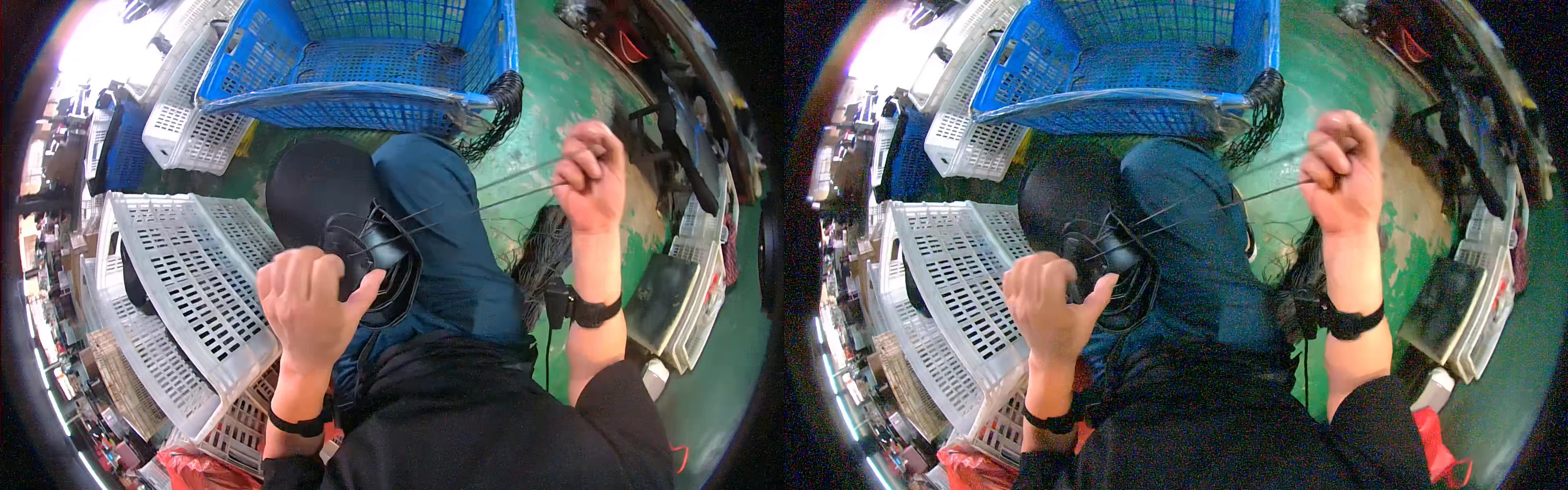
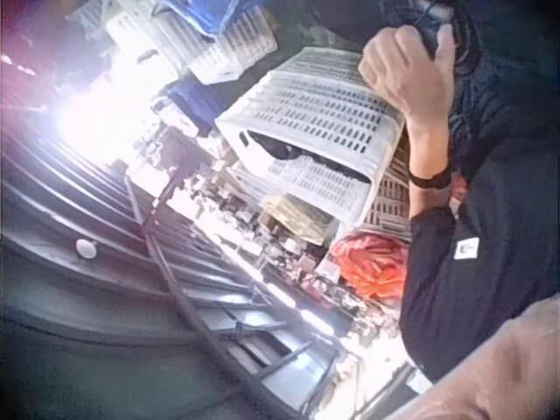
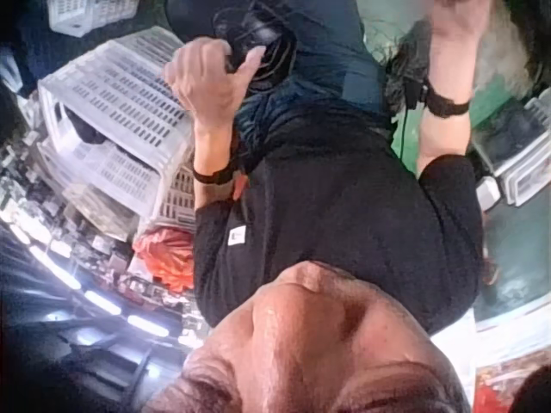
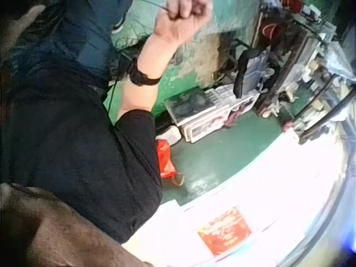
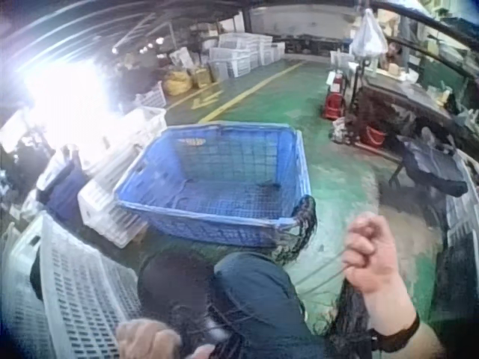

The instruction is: The person is threading laces through the eyelets of a black leather shoe.

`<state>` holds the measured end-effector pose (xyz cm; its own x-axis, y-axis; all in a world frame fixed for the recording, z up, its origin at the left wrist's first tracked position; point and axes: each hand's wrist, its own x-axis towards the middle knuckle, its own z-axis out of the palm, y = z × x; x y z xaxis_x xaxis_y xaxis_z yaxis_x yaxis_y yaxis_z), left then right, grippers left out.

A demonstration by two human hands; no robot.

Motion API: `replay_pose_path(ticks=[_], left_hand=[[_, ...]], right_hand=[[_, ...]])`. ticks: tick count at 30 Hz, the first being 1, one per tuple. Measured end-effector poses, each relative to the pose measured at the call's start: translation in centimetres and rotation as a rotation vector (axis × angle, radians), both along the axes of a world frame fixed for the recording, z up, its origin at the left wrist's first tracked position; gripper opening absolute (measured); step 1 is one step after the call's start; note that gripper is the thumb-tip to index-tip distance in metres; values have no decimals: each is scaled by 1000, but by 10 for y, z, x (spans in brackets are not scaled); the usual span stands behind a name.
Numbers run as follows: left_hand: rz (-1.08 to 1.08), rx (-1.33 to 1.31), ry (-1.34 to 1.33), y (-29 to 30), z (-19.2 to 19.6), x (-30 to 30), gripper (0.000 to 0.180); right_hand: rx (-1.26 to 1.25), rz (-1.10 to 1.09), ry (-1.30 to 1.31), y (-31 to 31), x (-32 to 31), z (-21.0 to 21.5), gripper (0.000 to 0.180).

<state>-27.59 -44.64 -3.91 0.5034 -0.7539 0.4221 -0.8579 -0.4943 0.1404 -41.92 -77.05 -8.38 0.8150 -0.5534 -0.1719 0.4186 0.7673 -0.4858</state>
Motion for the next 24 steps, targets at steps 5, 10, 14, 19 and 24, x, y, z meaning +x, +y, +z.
replay_pose_path(ticks=[5, 10, 14, 19, 24], left_hand=[[-52, 71, 136, -2, 3, 0, 36], [-84, 7, 360, -2, 4, 6, 24], [10, -86, 675, 7, 4, 11, 9], [121, -177, 869, 17, -4, 15, 12], [123, -205, 889, 20, -8, 17, 13]], right_hand=[[-231, 31, 45, 49, 18, 42, 11], [-1104, 395, 167, 113, 54, 50, 16], [-1262, 516, 156, 134, 67, 34, 23], [-1441, 573, 197, 149, 74, 29, 38], [-1480, 537, 216, 154, 80, 27, 40]])
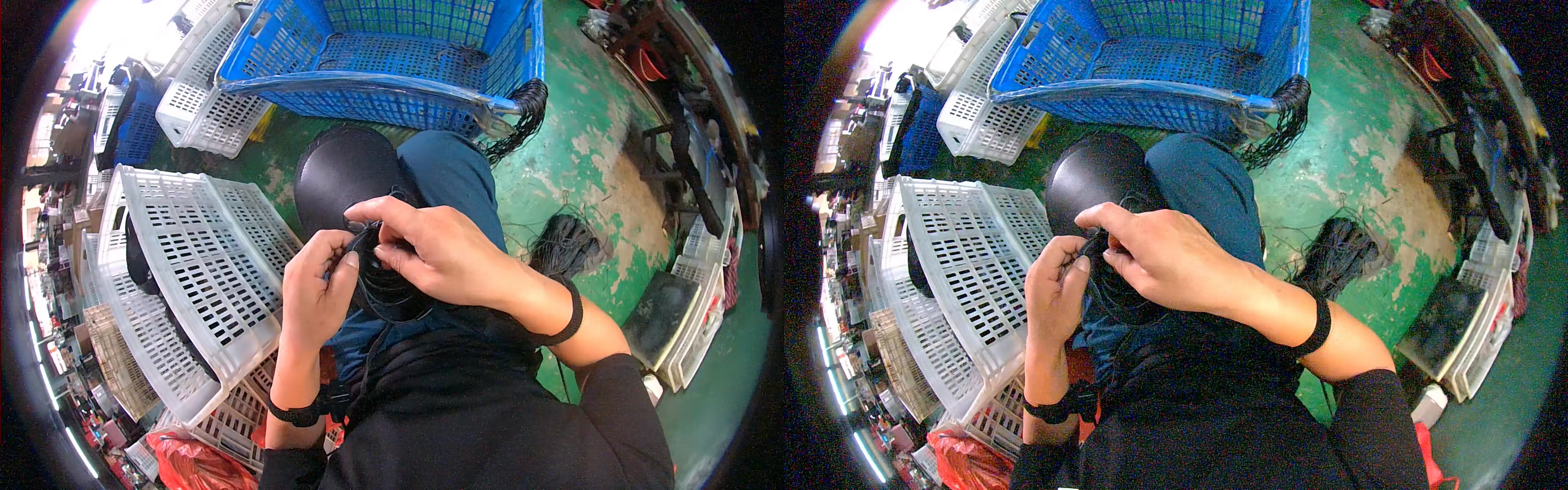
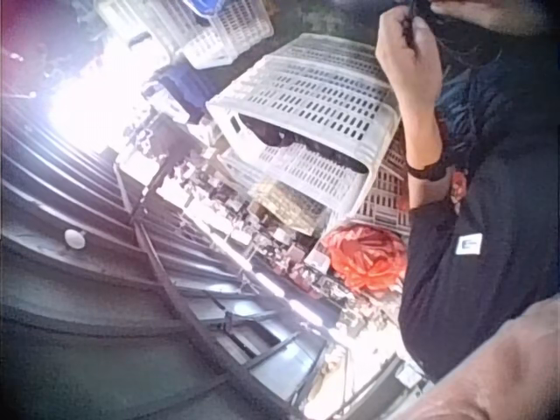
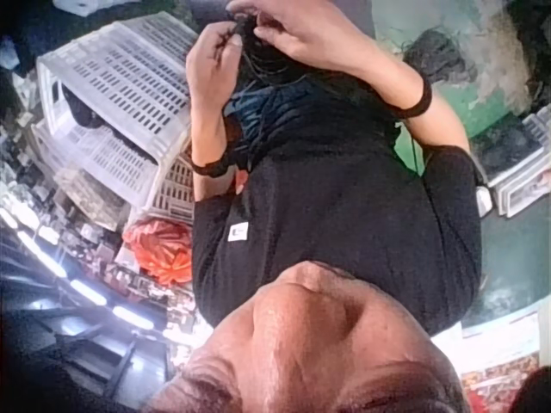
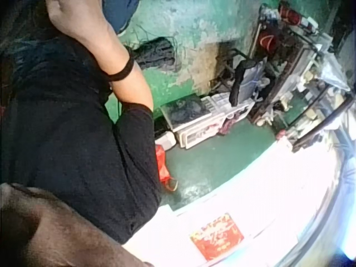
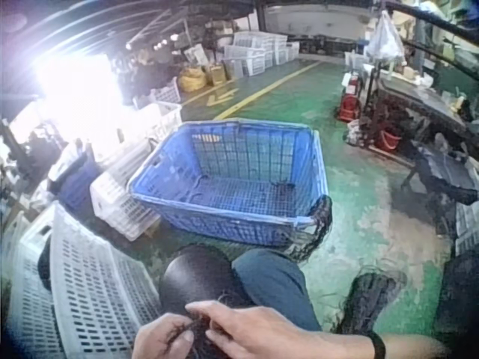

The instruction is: The person is threading laces through the eyelets of a black leather shoe.

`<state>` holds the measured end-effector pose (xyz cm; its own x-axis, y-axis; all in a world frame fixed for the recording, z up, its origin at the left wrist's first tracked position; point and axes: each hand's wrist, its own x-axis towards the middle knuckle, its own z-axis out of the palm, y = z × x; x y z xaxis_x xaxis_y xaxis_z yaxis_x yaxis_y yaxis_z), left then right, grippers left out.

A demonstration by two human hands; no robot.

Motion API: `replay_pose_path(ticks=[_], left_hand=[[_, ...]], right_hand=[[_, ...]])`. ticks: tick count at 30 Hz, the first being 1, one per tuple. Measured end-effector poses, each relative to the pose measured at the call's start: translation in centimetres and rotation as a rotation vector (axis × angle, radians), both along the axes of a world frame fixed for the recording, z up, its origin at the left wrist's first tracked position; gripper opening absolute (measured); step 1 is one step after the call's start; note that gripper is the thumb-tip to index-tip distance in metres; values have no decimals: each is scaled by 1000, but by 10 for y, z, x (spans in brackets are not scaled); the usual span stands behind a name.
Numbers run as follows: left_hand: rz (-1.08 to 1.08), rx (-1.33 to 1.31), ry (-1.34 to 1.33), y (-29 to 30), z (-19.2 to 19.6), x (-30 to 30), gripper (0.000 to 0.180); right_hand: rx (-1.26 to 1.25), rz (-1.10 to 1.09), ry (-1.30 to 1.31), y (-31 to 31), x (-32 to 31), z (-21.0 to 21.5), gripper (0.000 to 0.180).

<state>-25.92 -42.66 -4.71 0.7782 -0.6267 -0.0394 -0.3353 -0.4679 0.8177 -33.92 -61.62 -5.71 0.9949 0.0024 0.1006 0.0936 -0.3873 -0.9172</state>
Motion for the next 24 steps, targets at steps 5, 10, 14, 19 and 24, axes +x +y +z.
replay_pose_path(ticks=[5, 10, 14, 19, 24], left_hand=[[-16, 5, -27, -1, 1, -1, 13], [-125, -118, 17, 3, -3, 0, 12], [-119, -81, -101, -8, -6, -6, 10], [51, -86, 5, 4, 6, 0, 10], [736, -929, 483, 20, 43, 7, 14]], right_hand=[[-50, 18, 10, -1, -1, 4, 39], [-9, 46, -14, -1, -2, 9, 38], [-67, 7, -79, 4, -2, 4, 38], [-260, -185, -247, -1, -8, 15, 52], [-371, -224, -90, -25, -21, 12, 79]])
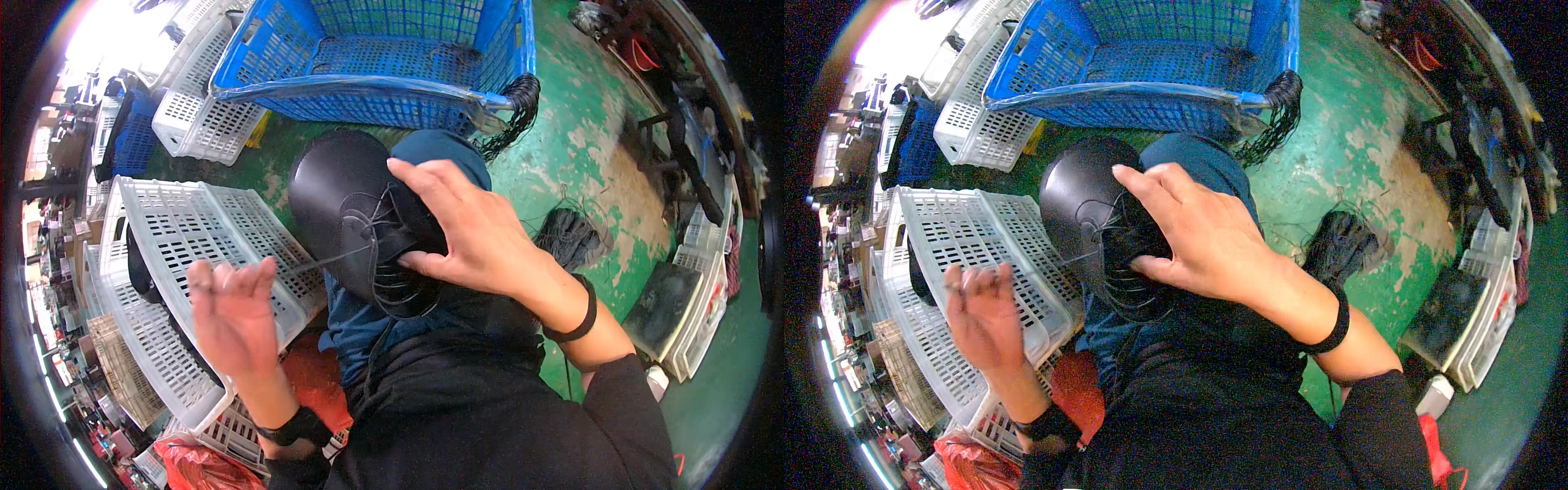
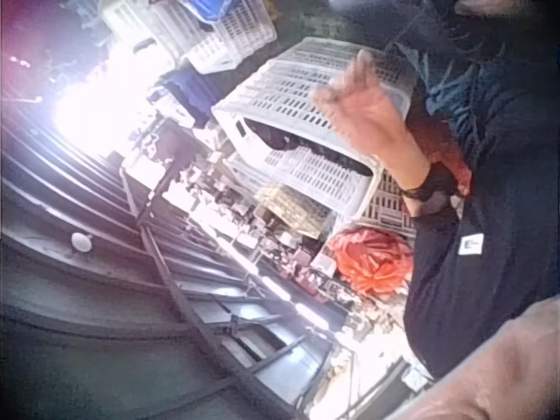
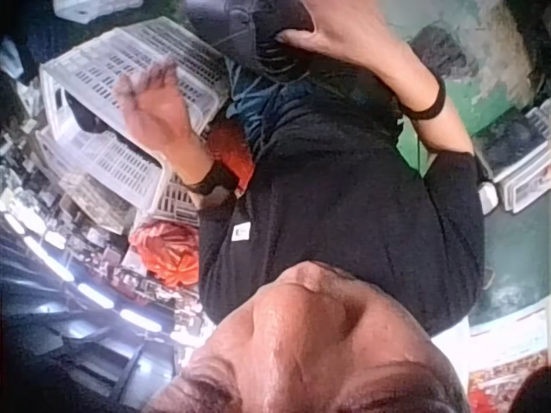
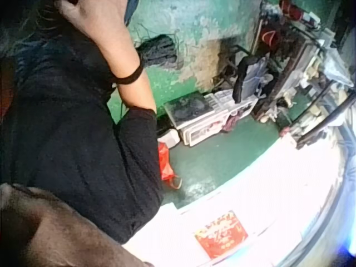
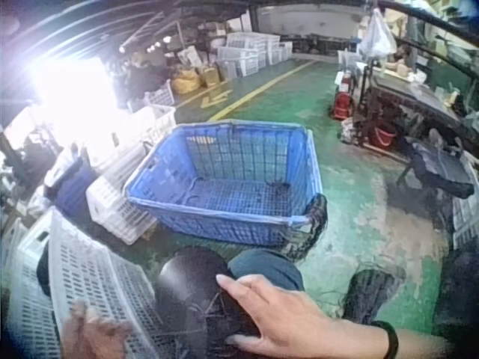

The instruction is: The person is threading laces through the eyelets of a black leather shoe.

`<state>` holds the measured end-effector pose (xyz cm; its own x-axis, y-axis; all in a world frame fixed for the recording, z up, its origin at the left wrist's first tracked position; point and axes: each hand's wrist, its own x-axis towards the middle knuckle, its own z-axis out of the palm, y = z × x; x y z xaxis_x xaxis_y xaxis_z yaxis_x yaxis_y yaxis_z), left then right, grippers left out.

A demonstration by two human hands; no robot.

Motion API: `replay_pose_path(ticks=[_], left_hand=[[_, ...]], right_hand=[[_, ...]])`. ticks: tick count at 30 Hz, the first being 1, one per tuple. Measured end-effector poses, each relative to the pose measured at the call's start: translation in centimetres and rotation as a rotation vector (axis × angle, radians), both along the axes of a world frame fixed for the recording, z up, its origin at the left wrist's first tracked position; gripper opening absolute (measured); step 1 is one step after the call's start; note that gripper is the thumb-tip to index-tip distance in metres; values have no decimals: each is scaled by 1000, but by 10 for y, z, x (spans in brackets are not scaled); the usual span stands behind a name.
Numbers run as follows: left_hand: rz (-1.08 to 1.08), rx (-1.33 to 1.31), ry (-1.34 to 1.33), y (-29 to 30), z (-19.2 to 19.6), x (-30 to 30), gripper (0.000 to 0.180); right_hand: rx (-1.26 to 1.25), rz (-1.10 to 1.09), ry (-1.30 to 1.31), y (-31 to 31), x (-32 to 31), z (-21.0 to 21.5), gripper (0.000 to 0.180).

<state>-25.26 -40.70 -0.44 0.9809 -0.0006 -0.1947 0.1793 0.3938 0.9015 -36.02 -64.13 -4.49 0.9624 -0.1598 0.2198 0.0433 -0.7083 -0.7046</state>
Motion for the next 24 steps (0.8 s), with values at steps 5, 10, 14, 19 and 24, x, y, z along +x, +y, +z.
replay_pose_path(ticks=[5, 10, 14, 19, 24], left_hand=[[-545, -35, -253, 42, 11, 12, 14], [-467, 1352, -774, -5, -2, -22, 47], [-654, 1674, -747, -13, -26, -20, 52], [-636, 1726, -544, 0, -23, -14, 41], [-690, 1360, -646, 8, -19, -6, 26]], right_hand=[[27, 106, 162, -7, 2, -29, 80], [138, 119, 197, -4, 2, -37, 77], [210, 118, 151, -15, -3, -54, 68], [195, 156, 206, -17, -5, -52, 62], [196, 167, 247, -28, -12, -46, 56]])
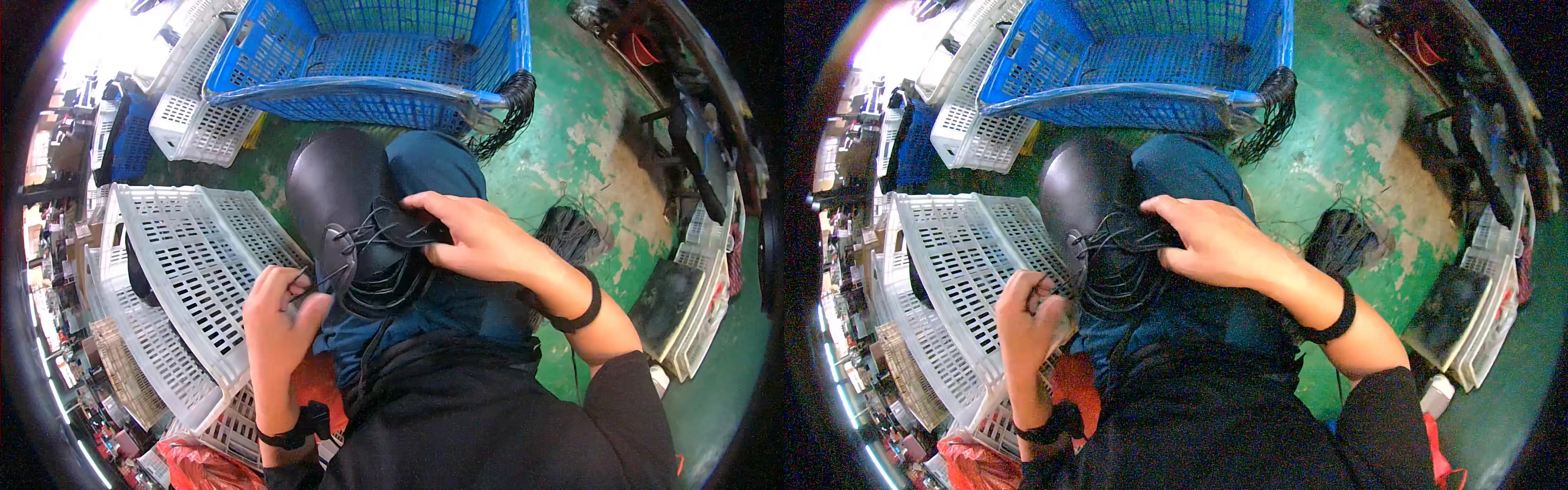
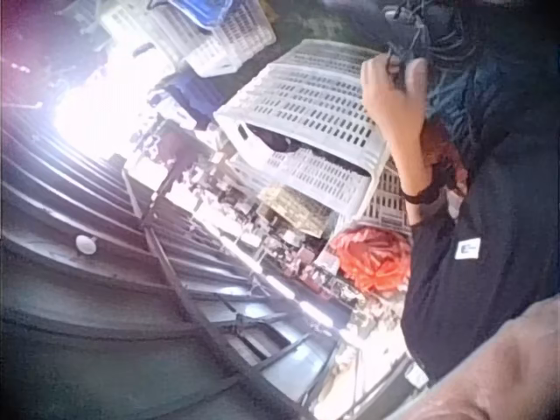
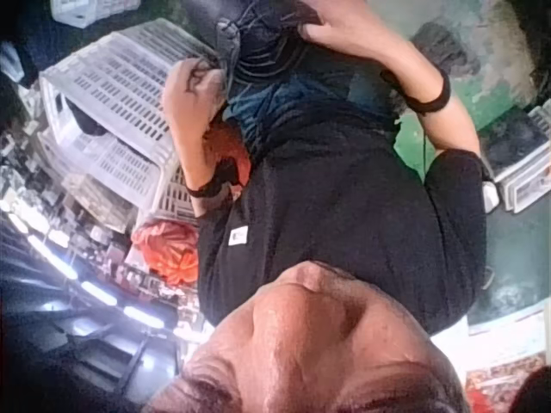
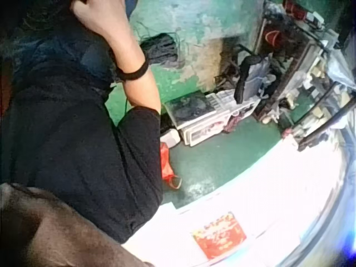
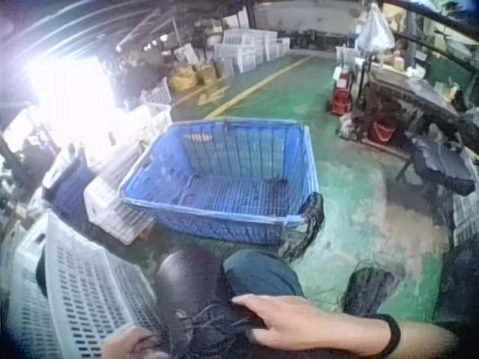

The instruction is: The person is threading laces through the eyelets of a black leather shoe.

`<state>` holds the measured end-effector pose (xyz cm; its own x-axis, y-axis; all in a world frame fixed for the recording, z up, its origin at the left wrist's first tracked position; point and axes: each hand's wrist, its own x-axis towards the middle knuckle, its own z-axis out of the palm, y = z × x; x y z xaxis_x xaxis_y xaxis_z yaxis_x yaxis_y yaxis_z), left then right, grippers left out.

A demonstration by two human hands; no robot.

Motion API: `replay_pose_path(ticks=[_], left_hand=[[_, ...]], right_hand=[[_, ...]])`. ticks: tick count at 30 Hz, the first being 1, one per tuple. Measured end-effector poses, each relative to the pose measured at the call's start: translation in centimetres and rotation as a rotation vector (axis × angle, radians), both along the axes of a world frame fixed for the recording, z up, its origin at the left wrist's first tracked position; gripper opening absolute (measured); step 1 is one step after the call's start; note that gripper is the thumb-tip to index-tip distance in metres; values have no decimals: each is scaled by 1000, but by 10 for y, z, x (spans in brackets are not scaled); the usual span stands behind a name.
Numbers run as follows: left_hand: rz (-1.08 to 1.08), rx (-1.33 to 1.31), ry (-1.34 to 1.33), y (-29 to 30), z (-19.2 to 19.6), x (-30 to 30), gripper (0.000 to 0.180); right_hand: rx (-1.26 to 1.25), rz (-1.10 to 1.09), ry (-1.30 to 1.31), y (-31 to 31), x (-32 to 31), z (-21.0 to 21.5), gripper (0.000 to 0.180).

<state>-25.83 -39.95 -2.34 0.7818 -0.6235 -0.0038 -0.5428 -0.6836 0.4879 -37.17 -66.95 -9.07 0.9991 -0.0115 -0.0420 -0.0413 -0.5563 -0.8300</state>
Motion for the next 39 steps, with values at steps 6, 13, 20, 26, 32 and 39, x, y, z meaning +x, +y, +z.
replay_pose_path(ticks=[6, 13, 20, 26, 32, 39], left_hand=[[246, -873, 605, 17, 18, 4, 36], [-376, -236, 100, -92, 75, 10, 60], [-361, -537, 164, -113, 59, 27, 21], [-145, -466, 783, -99, 63, 44, 31], [-133, -494, 969, -89, 57, 52, 39], [-183, -689, 1216, -81, 44, 48, 43]], right_hand=[[336, -294, -73, -23, -6, 60, 47], [836, -100, -322, 3, 30, 155, 30], [665, -89, -726, 16, 78, 149, 30], [-84, -30, -573, -15, 51, 105, 28], [-123, -118, -583, -21, 25, 108, 11], [-300, 146, -26, -9, 5, 71, 19]])
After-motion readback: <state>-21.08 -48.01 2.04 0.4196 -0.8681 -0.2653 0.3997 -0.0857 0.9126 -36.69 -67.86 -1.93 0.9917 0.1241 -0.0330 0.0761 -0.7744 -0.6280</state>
